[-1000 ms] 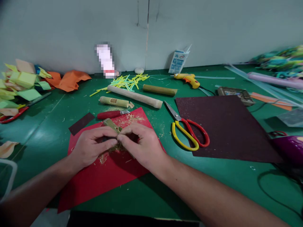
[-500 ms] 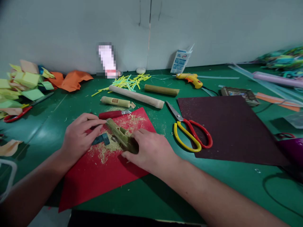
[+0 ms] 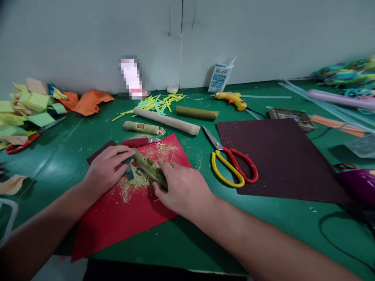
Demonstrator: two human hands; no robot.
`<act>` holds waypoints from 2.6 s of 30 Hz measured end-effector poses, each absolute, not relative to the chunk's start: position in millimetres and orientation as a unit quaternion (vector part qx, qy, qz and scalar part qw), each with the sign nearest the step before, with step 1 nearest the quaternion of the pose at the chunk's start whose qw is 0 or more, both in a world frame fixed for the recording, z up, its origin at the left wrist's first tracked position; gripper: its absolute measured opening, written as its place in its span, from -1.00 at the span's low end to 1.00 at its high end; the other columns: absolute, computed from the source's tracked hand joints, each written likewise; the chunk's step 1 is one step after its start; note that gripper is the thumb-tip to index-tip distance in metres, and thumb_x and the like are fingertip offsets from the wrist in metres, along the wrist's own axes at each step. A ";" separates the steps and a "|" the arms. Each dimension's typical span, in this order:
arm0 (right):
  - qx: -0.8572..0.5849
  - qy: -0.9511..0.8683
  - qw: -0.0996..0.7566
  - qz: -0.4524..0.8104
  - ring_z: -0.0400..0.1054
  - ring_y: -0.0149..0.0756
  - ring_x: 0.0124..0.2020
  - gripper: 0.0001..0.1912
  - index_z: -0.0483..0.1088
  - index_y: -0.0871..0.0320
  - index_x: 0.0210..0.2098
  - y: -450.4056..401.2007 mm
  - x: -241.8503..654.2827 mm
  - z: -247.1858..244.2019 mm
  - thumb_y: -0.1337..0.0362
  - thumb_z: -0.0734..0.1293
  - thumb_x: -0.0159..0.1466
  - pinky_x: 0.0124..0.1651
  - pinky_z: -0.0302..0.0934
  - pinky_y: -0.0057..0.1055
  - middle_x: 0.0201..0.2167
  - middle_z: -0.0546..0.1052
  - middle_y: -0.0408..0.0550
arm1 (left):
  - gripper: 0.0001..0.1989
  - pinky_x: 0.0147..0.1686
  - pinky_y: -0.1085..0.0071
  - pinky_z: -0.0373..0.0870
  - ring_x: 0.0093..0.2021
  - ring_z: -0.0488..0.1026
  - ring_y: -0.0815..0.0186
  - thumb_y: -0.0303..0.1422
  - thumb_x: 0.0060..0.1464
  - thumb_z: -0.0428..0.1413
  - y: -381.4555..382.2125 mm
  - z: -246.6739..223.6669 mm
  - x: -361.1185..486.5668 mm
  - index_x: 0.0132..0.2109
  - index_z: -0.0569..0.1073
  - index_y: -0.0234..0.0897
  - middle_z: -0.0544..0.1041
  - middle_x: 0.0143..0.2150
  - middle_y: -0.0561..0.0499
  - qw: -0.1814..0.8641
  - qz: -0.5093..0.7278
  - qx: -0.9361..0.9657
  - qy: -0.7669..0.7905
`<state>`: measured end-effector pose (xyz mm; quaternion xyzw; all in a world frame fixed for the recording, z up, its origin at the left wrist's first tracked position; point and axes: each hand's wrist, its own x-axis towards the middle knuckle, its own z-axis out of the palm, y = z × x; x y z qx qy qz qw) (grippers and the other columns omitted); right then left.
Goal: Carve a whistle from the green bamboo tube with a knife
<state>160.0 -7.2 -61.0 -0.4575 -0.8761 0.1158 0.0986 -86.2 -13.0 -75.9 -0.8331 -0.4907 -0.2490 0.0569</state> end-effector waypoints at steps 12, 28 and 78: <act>-0.435 -0.891 0.101 0.082 0.35 -0.27 -0.45 -0.76 0.35 0.16 -0.32 -7.3 154.2 -66.6 0.11 0.23 0.23 -0.49 -0.19 -0.35 -0.39 0.49 -0.07 | -0.74 -0.23 0.30 0.41 -0.20 0.40 0.20 -0.42 0.25 -0.04 -25.6 -73.4 -66.1 -0.03 0.47 -0.41 0.49 -0.22 -0.16 0.120 -0.222 -0.828 -0.501; -0.458 -0.880 0.083 0.098 0.32 -0.29 -0.48 -0.82 0.29 0.13 -0.35 -8.9 151.1 -61.7 0.14 0.21 0.23 -0.49 -0.21 -0.36 -0.42 0.48 -0.09 | -0.73 -0.22 0.28 0.39 -0.22 0.40 0.22 -0.35 0.28 -0.09 -19.4 -68.9 -62.2 -0.16 0.50 -0.29 0.49 -0.27 -0.10 0.053 -0.230 -0.832 -0.503; -0.439 -0.883 0.120 0.113 0.32 -0.29 -0.38 -0.79 0.34 0.17 -0.32 -1.3 153.4 -68.4 0.13 0.25 0.23 -0.45 -0.06 -0.38 -0.36 0.43 -0.07 | -0.80 -0.09 0.26 0.43 -0.12 0.45 0.24 -0.43 0.24 -0.03 -19.0 -75.8 -59.9 -0.12 0.48 -0.34 0.50 -0.14 -0.13 0.033 -0.285 -0.822 -0.492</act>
